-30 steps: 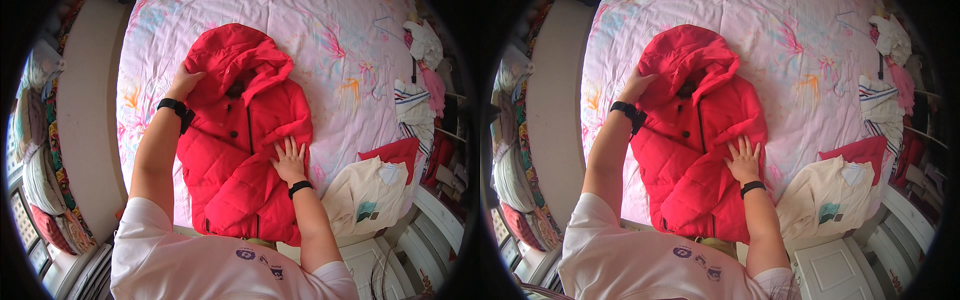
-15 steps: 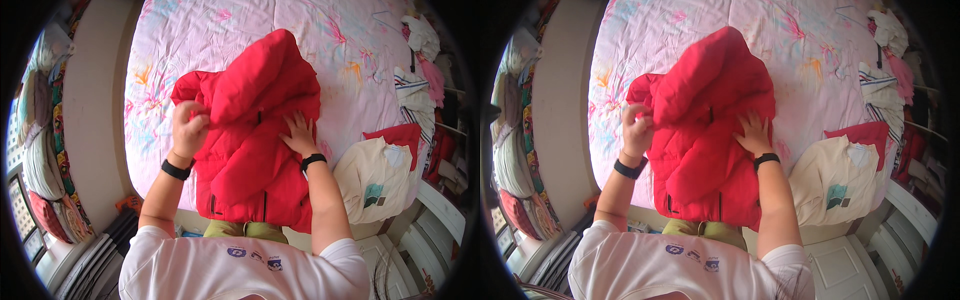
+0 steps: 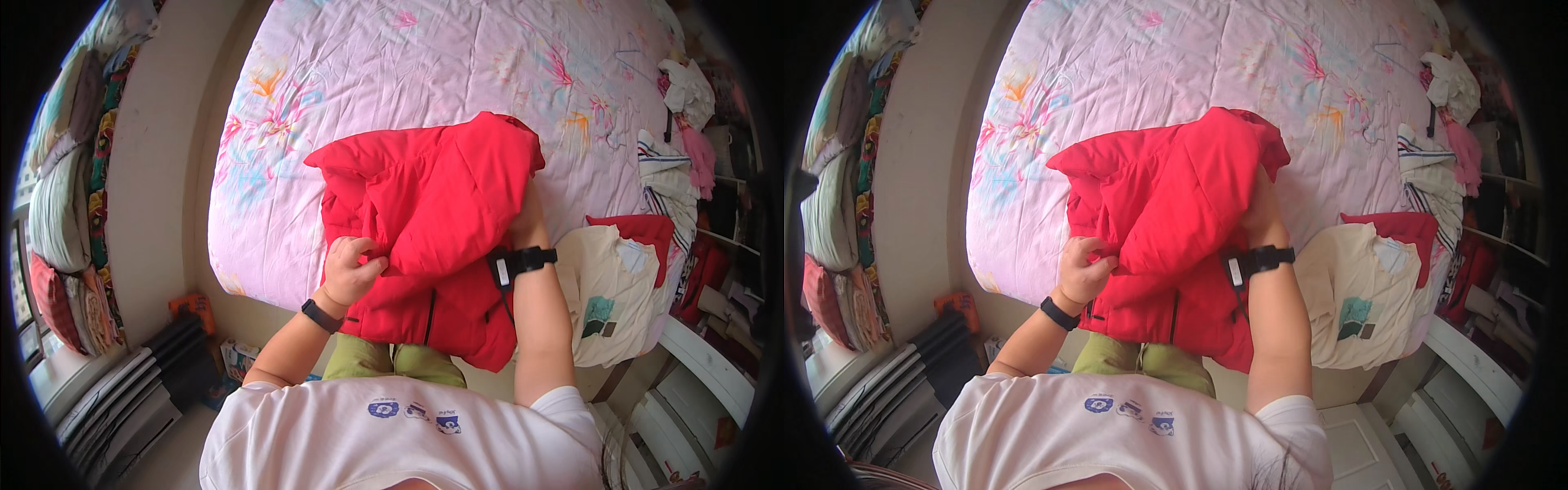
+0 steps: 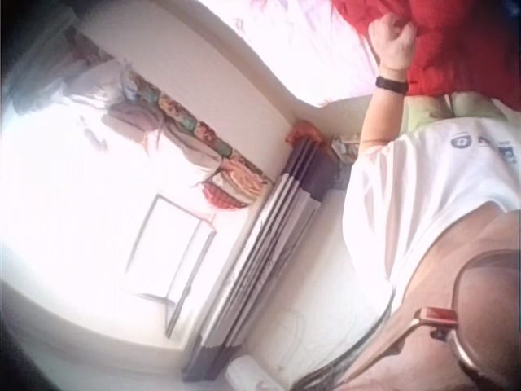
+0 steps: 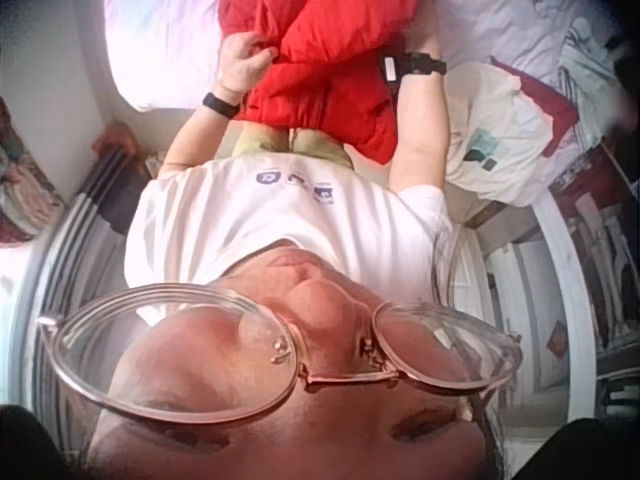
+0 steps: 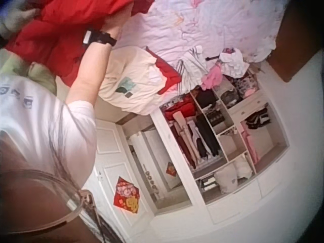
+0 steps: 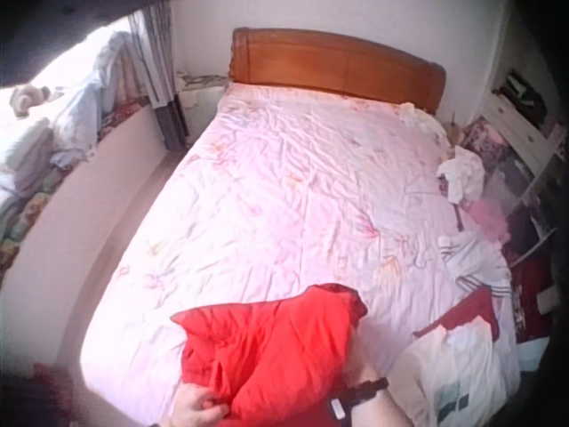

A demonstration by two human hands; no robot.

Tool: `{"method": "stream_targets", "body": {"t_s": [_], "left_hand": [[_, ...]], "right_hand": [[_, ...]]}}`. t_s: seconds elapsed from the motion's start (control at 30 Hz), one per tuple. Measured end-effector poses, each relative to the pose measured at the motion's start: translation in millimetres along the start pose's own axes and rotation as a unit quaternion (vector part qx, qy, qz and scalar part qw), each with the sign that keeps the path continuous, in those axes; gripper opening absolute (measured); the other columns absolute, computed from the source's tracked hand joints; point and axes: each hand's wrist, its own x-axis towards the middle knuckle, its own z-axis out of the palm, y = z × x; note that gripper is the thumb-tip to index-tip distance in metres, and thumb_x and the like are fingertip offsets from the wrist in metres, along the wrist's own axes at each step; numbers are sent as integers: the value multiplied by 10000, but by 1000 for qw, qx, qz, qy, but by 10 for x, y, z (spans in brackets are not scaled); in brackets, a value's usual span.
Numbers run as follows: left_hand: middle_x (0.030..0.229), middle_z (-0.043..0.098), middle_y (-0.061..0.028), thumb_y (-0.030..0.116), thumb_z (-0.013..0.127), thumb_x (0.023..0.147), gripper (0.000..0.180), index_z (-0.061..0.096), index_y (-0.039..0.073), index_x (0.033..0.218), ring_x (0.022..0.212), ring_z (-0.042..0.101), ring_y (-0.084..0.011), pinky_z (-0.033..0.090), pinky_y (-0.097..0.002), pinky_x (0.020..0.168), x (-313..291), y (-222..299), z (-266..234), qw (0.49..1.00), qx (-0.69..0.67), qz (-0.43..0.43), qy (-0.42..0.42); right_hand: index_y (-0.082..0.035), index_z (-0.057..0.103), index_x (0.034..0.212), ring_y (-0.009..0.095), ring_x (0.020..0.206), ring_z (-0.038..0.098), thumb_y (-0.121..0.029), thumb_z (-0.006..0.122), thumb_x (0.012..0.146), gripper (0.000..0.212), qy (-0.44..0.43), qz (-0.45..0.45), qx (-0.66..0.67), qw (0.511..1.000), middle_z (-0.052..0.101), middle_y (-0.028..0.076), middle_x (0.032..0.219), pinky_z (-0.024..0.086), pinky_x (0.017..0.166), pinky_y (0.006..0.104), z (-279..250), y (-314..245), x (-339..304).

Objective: The person folds a red puffer jacket on a bed, zips it closed, and places it in a closet. They then fold a second red jacket and place it in the same closet. Finally, they pick up a pink fluffy item from the bed.

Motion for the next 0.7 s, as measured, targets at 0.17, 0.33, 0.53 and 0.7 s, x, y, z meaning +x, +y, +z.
{"method": "stream_targets", "body": {"t_s": [0.17, 0.33, 0.53, 0.7], "left_hand": [[1067, 588, -71, 80, 694, 636, 155, 673, 149, 773, 879, 580, -257, 464, -391, 703, -64, -267, -37, 986, 130, -100, -11], [1168, 548, -146, 100, 667, 673, 106, 671, 97, 779, 1015, 563, -312, 449, -412, 878, -97, -410, 67, 975, -39, -213, -56], [1146, 569, -110, 281, 690, 830, 462, 536, 1, 1163, 1005, 583, -255, 503, -358, 795, 61, -279, 323, 789, -213, -576, 16], [1082, 637, -44, 248, 629, 883, 366, 581, 38, 1178, 859, 639, -177, 534, -306, 685, 651, -426, 316, 627, -534, -566, 33]], "right_hand": [[-101, 468, 1331, 248, 1102, 575, -540, 567, 840, 666, -121, 406, 122, 898, 575, 70, 1253, 433, 919, 422, 10, 321, -158], [-129, 328, 1436, 308, 1248, 441, -688, 552, 798, 877, 167, 523, 247, 798, 420, 108, 1406, 362, 968, 474, -117, -35, -161], [105, 400, 1324, 240, 1143, 540, -355, 737, 797, 777, 6, 295, 135, 946, 550, 176, 1261, 421, 966, 330, 324, -387, 144], [-35, 627, 862, 253, 855, 644, -88, 631, 753, 121, 129, 409, 529, 732, 655, 82, 894, 523, 813, 374, 319, -175, 616]]}}
